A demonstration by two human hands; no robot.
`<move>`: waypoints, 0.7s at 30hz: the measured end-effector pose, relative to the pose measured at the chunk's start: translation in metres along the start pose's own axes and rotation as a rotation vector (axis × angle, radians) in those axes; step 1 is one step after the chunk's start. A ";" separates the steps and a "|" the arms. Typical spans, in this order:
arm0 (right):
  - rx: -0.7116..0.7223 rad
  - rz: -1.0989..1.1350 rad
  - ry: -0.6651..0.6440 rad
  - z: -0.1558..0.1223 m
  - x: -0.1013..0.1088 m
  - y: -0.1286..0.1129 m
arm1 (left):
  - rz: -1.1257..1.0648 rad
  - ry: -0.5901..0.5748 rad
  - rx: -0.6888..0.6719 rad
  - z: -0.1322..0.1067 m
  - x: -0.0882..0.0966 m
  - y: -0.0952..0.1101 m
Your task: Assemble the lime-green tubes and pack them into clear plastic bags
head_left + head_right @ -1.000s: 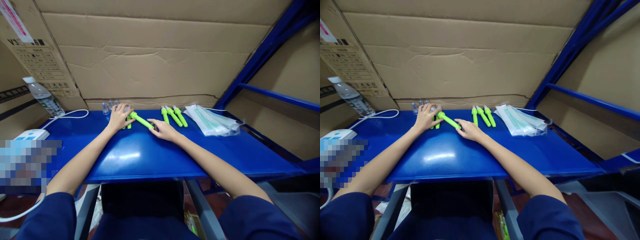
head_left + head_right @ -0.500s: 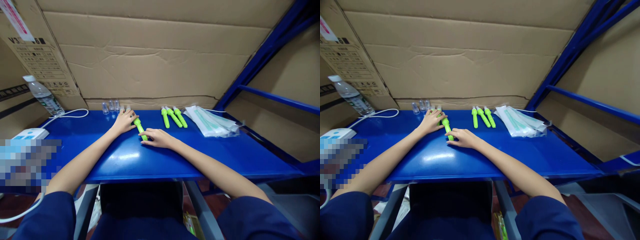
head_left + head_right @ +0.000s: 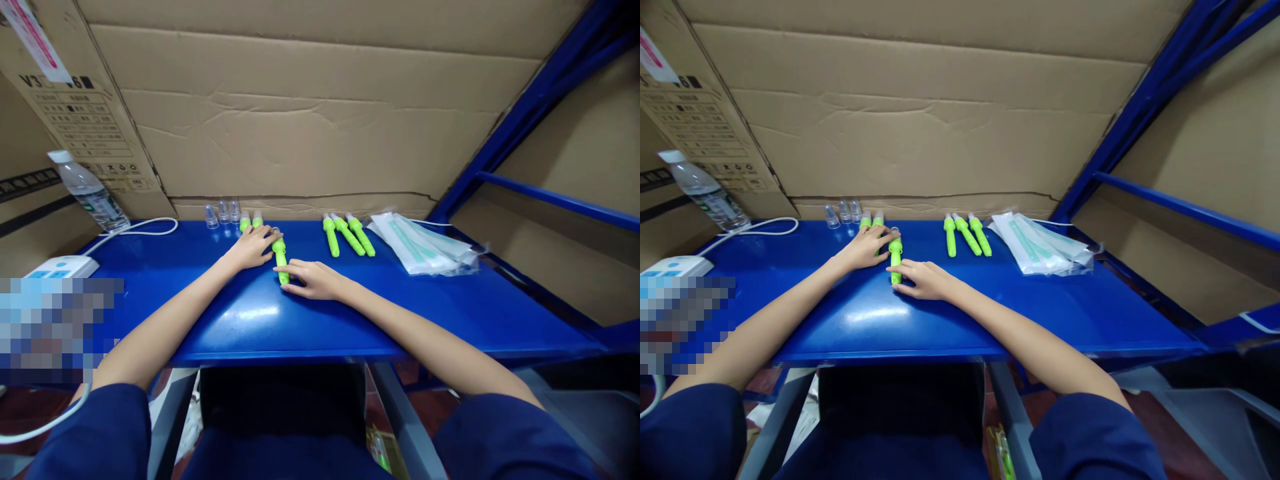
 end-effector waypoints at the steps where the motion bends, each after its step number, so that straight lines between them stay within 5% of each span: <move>1: -0.008 0.006 0.001 0.000 0.000 0.001 | 0.005 -0.001 0.011 0.000 0.000 0.000; 9: -0.118 0.105 0.082 0.000 0.003 0.019 | 0.019 0.062 0.047 0.000 0.010 0.000; 21: -0.197 0.138 0.113 0.002 0.002 0.037 | -0.115 -0.068 -0.202 0.002 0.015 0.036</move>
Point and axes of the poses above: each hand's wrist, its own z-axis towards the middle knuckle, its own x-axis out of the back of the hand, y = z × x, the point moved 8 cm from there along z, towards the middle knuckle, and after that the axes turned 11 degrees about -y, right-handed, at the moved point
